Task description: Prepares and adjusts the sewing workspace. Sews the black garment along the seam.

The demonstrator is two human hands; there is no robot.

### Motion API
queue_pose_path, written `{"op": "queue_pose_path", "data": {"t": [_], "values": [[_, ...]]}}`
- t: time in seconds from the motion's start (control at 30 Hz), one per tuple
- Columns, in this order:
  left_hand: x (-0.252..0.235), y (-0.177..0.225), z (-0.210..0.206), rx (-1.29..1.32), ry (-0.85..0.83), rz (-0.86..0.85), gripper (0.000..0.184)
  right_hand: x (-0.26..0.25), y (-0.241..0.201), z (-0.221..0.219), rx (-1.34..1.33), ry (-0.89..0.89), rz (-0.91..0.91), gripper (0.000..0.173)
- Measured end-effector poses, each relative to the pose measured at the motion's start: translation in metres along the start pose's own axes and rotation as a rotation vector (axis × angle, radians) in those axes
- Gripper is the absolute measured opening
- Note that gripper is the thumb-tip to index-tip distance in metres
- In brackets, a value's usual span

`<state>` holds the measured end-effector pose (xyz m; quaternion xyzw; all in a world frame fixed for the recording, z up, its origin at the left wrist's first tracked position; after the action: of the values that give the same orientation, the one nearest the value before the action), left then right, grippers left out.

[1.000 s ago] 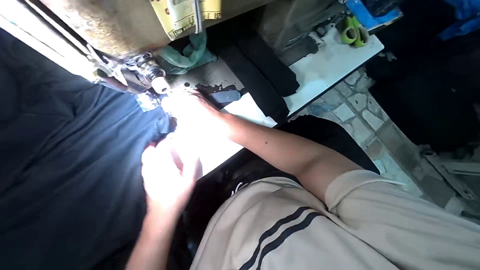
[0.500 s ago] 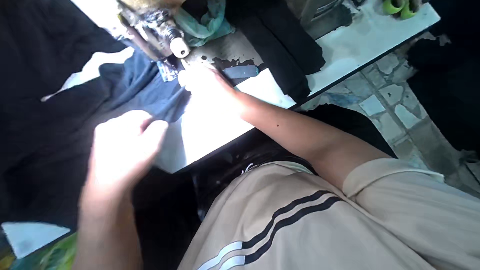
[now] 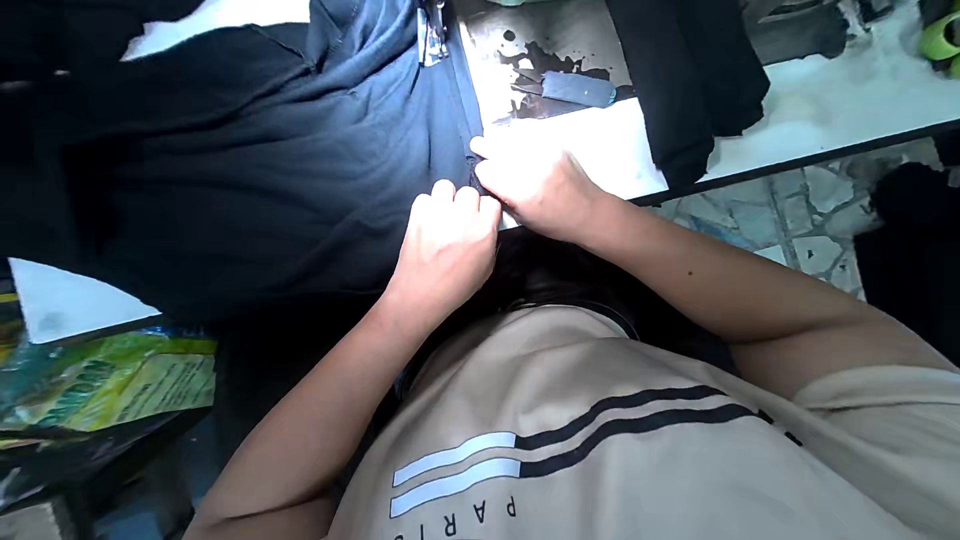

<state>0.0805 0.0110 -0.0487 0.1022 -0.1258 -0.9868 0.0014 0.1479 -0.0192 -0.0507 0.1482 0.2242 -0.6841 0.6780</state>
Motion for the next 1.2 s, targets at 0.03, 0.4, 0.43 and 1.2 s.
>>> {"op": "queue_pose_path", "data": {"t": [0.03, 0.4, 0.43, 1.2], "values": [[0.002, -0.002, 0.001, 0.042, 0.010, -0.002, 0.017, 0.000, -0.001, 0.001, -0.011, 0.002, -0.003, 0.020], [-0.062, -0.076, -0.010, 0.079, -0.116, -0.004, 0.058, -0.003, -0.003, 0.004, -0.037, -0.024, -0.056, 0.019], [-0.062, -0.079, -0.013, 0.058, -0.151, 0.006, 0.059, -0.004, -0.004, 0.003, -0.039, -0.028, -0.059, 0.020], [-0.057, -0.094, 0.004, 0.139, 0.197, -0.215, 0.040, -0.012, 0.000, -0.003, 0.073, -0.063, -0.018, 0.018]]}}
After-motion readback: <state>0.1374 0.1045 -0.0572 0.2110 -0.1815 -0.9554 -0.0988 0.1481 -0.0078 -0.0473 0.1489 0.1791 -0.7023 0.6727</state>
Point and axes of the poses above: each hand's wrist, its own x-axis away from the middle knuckle, its own z-axis out of the back of the hand, y = z × x, the point moved 9 cm from there along -x, towards the middle knuckle, and after that the axes turned 4 degrees about x, right-handed, at the moved point
